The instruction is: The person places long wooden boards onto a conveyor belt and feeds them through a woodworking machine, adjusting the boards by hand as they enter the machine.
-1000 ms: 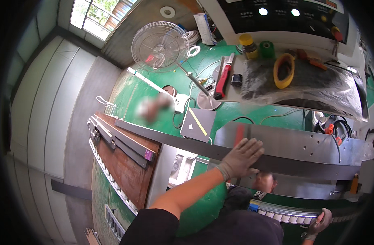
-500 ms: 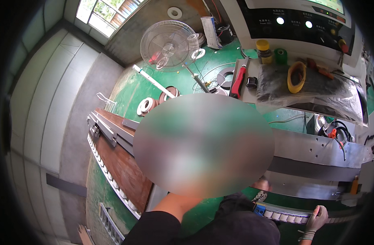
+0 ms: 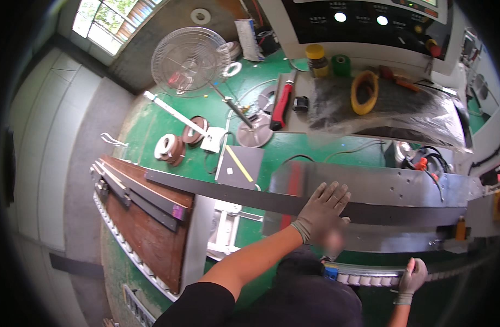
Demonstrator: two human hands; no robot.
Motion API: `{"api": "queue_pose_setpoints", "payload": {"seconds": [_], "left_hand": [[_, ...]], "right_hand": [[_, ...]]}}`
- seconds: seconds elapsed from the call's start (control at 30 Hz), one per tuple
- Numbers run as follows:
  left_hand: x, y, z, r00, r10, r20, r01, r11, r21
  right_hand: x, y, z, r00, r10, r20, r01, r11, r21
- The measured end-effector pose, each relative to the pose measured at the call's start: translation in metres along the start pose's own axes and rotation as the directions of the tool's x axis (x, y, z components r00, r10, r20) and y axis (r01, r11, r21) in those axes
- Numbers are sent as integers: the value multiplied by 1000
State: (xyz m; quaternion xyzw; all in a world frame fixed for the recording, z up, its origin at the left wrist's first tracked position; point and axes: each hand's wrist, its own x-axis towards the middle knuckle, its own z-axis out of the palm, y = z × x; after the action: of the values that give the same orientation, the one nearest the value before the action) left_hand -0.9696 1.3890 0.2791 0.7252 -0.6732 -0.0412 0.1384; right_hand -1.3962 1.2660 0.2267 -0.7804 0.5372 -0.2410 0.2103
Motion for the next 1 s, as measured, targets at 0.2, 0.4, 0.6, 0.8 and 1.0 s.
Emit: {"api": "queue_pose_setpoints", "payload": {"seconds": [0.2,0.4,0.6,0.8,1.0], "left_hand": [[4,1,11,989,133,59,-131,991,-32],[-78,-104,-60,986,-140,94,133,988,84],[-224,-239,-84,823,-555,-118,565,780,269],[-275,-285,-137,784,-620,44,592,766,250],[-252,-310,-190,830,-473,296,438,881,178]], "right_hand": [[17,-147,40,910,199,363,-409,572,711],[-9,-219,114,813,89,576,-575,-44,817],[15,-235,76,759,275,590,-487,-363,795],[49,-175,54,867,40,497,-443,-396,804],[22,-176,88,887,78,455,-402,-354,845]]}}
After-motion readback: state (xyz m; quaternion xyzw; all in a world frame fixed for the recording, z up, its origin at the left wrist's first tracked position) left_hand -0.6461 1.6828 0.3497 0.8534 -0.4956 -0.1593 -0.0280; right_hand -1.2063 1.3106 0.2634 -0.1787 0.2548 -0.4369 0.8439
